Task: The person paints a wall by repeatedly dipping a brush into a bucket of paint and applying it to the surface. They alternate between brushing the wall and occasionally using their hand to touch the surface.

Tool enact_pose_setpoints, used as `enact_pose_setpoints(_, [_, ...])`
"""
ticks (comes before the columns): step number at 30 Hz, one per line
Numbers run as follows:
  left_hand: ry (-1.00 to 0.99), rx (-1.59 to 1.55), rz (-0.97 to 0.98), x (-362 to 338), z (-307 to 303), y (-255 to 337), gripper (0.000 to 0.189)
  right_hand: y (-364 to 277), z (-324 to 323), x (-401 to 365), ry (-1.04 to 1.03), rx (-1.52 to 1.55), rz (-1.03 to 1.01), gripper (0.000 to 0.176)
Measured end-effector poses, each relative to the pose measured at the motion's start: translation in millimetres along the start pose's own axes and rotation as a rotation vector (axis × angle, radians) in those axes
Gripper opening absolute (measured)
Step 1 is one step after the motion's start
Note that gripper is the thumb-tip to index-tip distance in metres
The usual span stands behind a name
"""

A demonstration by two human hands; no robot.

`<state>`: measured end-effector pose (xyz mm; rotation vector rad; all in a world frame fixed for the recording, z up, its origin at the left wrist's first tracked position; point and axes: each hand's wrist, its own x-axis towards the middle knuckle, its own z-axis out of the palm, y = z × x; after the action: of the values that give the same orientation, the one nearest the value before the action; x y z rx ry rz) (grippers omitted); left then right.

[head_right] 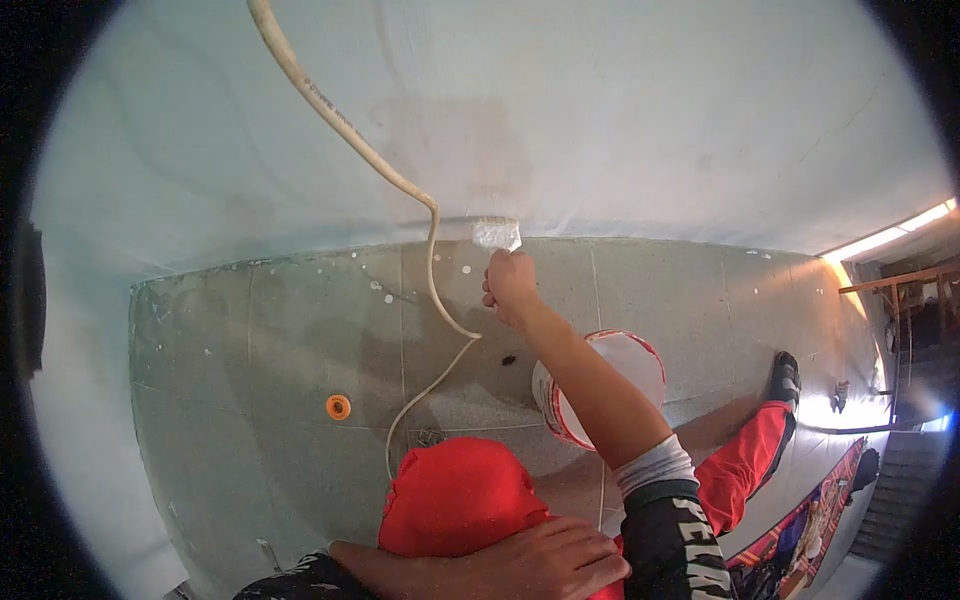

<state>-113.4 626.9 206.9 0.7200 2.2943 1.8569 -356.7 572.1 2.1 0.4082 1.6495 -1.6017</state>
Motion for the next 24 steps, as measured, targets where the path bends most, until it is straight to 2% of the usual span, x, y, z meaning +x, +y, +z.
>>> enact_pose_setpoints(5, [0.015,-0.043,0.001,1.2,6.3,-11.6,0.05,-34.9,5.2,-65.6,-0.022,-0.063,-0.315,0.003])
enact_pose_setpoints(8, [0.009,-0.052,-0.002,4.3,3.4,-11.3,0.052,-41.6,5.6,-95.4,-0.078,0.008,-0.4,0.004])
enact_pose_setpoints(12, [-0.017,-0.059,-0.027,7.0,1.4,-6.6,0.051,-23.2,10.2,-77.9,-0.048,0.03,-0.357,0.005])
enact_pose_setpoints(15, [0.016,-0.046,-0.02,4.6,3.6,-3.7,0.052,15.9,5.0,-23.4,0.028,-0.026,-0.263,0.006])
enact_pose_setpoints(17, [0.002,-0.08,-0.076,3.8,0.8,-0.9,0.053,37.4,1.0,9.2,0.087,-0.066,-0.1,0.008])
enact_pose_setpoints(18, [0.0,-0.077,-0.074,0.7,10.3,-9.7,0.053,42.8,1.6,15.6,0.087,-0.063,-0.103,0.008])
enact_pose_setpoints(20, [0.041,0.036,0.066,-7.2,36.6,-36.3,0.041,50.1,4.9,24.1,0.145,-0.111,-0.06,0.012])
enact_pose_setpoints(21, [0.044,0.042,0.068,-3.4,22.2,-24.5,0.041,44.3,6.9,22.0,0.141,-0.113,-0.066,0.012])
enact_pose_setpoints(23, [-0.01,-0.102,-0.125,0.4,-2.9,2.5,0.055,29.8,8.8,14.9,0.079,-0.122,-0.178,0.012])
enact_pose_setpoints(24, [-0.006,-0.101,-0.125,-0.3,-2.5,1.6,0.055,18.5,12.0,3.5,0.076,-0.125,-0.179,0.012])
